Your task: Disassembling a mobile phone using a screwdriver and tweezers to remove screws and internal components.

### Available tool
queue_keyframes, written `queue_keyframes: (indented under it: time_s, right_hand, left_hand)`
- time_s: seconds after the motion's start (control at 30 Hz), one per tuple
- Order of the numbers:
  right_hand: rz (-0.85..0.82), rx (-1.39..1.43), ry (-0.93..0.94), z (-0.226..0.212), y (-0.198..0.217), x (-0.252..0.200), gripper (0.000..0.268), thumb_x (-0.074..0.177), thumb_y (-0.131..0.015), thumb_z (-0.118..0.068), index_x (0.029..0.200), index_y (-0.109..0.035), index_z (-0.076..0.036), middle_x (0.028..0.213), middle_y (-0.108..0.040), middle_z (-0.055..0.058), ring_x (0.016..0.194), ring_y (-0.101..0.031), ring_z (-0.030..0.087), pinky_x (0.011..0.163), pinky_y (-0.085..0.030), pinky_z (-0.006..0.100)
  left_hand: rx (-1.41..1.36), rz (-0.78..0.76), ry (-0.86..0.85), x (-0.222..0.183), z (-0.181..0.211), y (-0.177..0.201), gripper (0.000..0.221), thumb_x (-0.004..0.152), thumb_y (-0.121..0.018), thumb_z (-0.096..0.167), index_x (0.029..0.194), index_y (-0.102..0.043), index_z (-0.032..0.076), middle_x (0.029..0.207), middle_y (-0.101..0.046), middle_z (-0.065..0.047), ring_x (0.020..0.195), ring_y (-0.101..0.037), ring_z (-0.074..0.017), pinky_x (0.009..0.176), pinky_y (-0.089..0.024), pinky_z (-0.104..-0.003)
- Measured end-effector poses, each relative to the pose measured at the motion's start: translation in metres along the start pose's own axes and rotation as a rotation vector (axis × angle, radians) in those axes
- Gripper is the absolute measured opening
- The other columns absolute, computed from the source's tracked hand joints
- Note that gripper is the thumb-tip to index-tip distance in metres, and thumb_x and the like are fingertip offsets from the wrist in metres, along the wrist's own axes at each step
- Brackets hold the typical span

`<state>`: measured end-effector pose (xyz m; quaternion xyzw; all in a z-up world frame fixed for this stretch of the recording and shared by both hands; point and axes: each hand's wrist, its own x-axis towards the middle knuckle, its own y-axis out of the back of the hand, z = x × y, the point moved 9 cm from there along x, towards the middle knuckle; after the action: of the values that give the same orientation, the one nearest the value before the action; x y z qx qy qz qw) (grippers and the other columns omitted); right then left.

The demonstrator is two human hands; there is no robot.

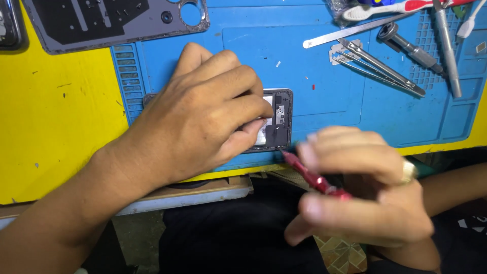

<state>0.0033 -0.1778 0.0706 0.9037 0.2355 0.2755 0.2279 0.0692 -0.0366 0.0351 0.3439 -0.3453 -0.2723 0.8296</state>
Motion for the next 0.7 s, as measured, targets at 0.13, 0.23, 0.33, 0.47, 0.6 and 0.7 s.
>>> queue_keyframes:
  time_s: [0.13,0.23,0.33,0.47,0.6,0.7]
  right_hand:
    - [0.080,0.085,-0.293,0.011,0.003,-0.002,0.018,0.080,-0.071,-0.005,0.094,-0.063,0.003,0.100,-0.069,0.015,0.096,-0.077,0.026,0.094,-0.071,0.039]
    - [0.077,0.072,-0.118,0.009,0.003,0.000,0.023,0.088,-0.072,-0.007,0.106,-0.061,0.002,0.118,-0.065,0.027,0.113,-0.075,0.036,0.105,-0.072,0.047]
    - [0.043,0.025,-0.135,0.001,0.006,-0.003,0.030,0.080,-0.088,-0.013,0.102,-0.069,-0.007,0.118,-0.062,0.016,0.112,-0.072,0.027,0.105,-0.070,0.042]
    - [0.009,0.070,-0.009,0.007,-0.002,-0.013,0.051,0.103,-0.051,0.028,0.145,-0.041,0.002,0.133,-0.068,0.033,0.127,-0.079,0.040,0.118,-0.073,0.047]
    - [0.005,0.021,-0.048,-0.001,0.003,0.008,0.032,0.077,-0.093,-0.017,0.101,-0.073,-0.011,0.111,-0.062,0.014,0.108,-0.069,0.027,0.105,-0.069,0.045]
    - [0.049,0.068,-0.075,0.006,0.005,0.000,0.014,0.085,-0.071,0.001,0.098,-0.066,0.001,0.103,-0.069,0.018,0.100,-0.080,0.032,0.095,-0.074,0.042]
  left_hand:
    - [0.040,-0.023,-0.030,0.000,0.005,-0.005,0.018,0.093,-0.086,0.010,0.095,-0.069,0.007,0.091,-0.056,-0.005,0.086,-0.050,-0.0270,0.078,-0.035,-0.044]
    - [0.081,-0.093,-0.041,0.001,0.011,-0.014,0.020,0.089,-0.088,0.017,0.093,-0.070,0.010,0.090,-0.057,-0.004,0.086,-0.051,-0.0267,0.076,-0.036,-0.043]
    - [0.158,-0.167,-0.053,0.000,0.016,-0.024,0.020,0.088,-0.086,0.023,0.086,-0.068,0.014,0.089,-0.057,-0.002,0.086,-0.052,-0.0258,0.076,-0.037,-0.042]
    - [0.157,-0.158,-0.087,0.003,0.027,-0.028,0.028,0.096,-0.073,0.007,0.072,-0.060,0.013,0.083,-0.056,-0.004,0.082,-0.052,-0.0260,0.076,-0.038,-0.041]
    - [0.230,-0.168,-0.114,0.004,0.030,-0.031,0.030,0.090,-0.075,-0.001,0.071,-0.060,0.016,0.080,-0.052,-0.002,0.080,-0.049,-0.0252,0.076,-0.038,-0.039]
    - [0.269,-0.209,-0.130,0.006,0.032,-0.033,0.024,0.089,-0.076,0.003,0.073,-0.065,0.016,0.081,-0.055,-0.001,0.083,-0.052,-0.0246,0.076,-0.039,-0.040]
